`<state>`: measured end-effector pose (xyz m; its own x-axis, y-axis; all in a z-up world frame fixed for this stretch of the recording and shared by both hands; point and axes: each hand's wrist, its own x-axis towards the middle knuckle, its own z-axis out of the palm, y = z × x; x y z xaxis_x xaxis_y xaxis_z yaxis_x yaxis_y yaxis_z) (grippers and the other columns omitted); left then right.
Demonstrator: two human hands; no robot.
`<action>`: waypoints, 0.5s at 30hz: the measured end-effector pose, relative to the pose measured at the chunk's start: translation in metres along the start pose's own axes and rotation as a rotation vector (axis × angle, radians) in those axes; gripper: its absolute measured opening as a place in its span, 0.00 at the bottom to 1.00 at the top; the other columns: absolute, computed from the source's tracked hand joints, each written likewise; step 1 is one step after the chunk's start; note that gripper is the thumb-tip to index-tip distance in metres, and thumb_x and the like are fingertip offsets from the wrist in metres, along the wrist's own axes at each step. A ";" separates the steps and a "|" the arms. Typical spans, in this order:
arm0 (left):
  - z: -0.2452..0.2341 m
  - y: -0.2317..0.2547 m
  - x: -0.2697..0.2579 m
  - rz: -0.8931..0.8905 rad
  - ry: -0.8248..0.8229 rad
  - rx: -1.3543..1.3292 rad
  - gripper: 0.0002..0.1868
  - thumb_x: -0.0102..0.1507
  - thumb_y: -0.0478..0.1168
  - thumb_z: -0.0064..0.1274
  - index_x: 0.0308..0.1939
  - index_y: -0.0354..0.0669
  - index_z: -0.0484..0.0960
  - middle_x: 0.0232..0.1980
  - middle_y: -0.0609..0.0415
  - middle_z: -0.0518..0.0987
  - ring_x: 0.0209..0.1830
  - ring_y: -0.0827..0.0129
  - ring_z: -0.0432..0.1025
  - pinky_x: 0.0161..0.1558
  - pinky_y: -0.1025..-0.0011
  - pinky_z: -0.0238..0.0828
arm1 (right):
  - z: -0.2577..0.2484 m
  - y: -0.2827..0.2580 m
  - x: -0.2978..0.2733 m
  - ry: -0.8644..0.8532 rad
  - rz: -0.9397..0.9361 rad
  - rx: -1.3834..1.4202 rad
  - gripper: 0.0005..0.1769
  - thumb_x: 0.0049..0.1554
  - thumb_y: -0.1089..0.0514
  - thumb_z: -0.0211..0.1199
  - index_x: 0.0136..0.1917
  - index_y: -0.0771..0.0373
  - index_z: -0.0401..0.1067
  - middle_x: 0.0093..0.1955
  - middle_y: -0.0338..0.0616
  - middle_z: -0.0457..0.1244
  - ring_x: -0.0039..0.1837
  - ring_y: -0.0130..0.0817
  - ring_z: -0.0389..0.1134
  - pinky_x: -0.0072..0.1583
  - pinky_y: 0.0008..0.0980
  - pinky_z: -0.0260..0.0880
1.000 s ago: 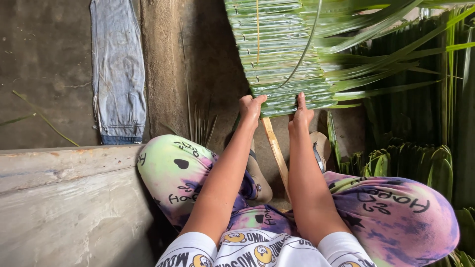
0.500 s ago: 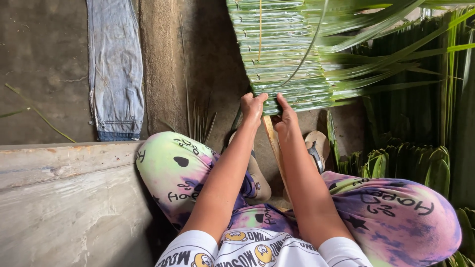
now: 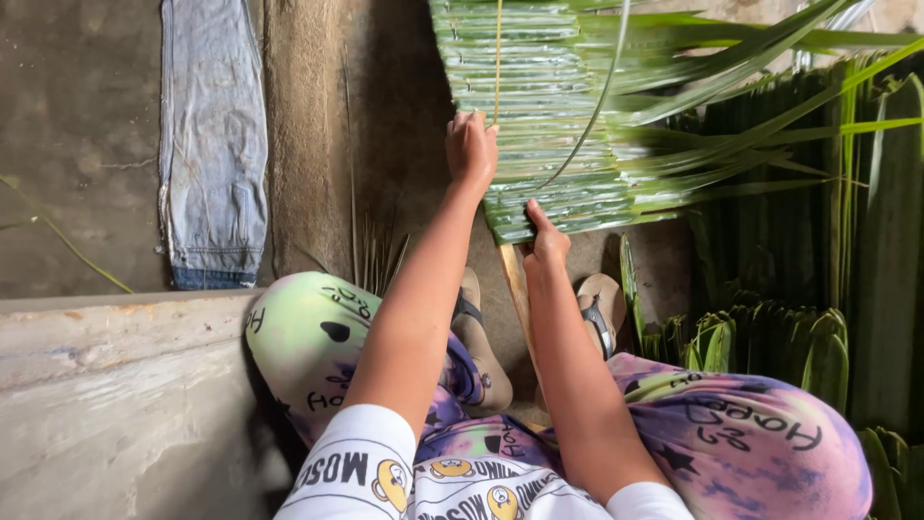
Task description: Weaving palm leaves onto a wooden stick to create a thatched panel
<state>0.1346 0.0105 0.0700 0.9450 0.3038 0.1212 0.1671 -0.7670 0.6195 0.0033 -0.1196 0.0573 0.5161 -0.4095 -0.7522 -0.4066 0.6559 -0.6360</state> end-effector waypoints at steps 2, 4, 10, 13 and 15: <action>0.021 -0.008 0.023 0.019 -0.099 0.053 0.15 0.63 0.47 0.59 0.47 0.43 0.84 0.50 0.47 0.78 0.56 0.49 0.72 0.60 0.56 0.71 | 0.000 -0.002 0.000 0.004 0.005 -0.002 0.39 0.38 0.54 0.89 0.53 0.79 0.73 0.48 0.60 0.69 0.48 0.48 0.72 0.49 0.61 0.71; 0.037 -0.016 0.039 0.033 -0.199 0.115 0.15 0.64 0.49 0.58 0.47 0.44 0.84 0.51 0.48 0.78 0.57 0.49 0.71 0.61 0.56 0.70 | 0.001 -0.002 -0.001 0.007 0.020 -0.006 0.42 0.37 0.54 0.90 0.55 0.80 0.71 0.49 0.60 0.68 0.49 0.48 0.72 0.50 0.61 0.71; -0.032 0.052 0.052 0.016 -0.125 -0.151 0.14 0.65 0.35 0.47 0.29 0.44 0.57 0.27 0.47 0.74 0.26 0.48 0.64 0.28 0.52 0.55 | 0.010 -0.017 -0.024 0.052 0.081 -0.074 0.14 0.41 0.57 0.80 0.43 0.57 0.85 0.41 0.36 0.73 0.45 0.29 0.72 0.44 0.36 0.72; -0.083 0.088 0.053 0.097 -0.069 -0.325 0.17 0.61 0.35 0.57 0.22 0.49 0.65 0.22 0.60 0.74 0.21 0.73 0.66 0.20 0.69 0.58 | 0.006 -0.013 -0.019 0.060 0.083 -0.061 0.14 0.40 0.60 0.79 0.42 0.62 0.84 0.40 0.42 0.72 0.43 0.34 0.73 0.43 0.38 0.77; -0.120 0.103 0.036 0.124 -0.217 -0.423 0.12 0.59 0.22 0.52 0.31 0.44 0.74 0.22 0.61 0.76 0.16 0.78 0.68 0.15 0.80 0.67 | 0.007 -0.018 -0.026 0.003 0.092 -0.074 0.15 0.42 0.57 0.79 0.45 0.56 0.85 0.44 0.35 0.74 0.48 0.28 0.73 0.47 0.34 0.72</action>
<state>0.1521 0.0101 0.2310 0.9949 0.0649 0.0774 -0.0370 -0.4792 0.8769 0.0025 -0.1161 0.0899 0.4716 -0.3520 -0.8085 -0.5068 0.6422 -0.5751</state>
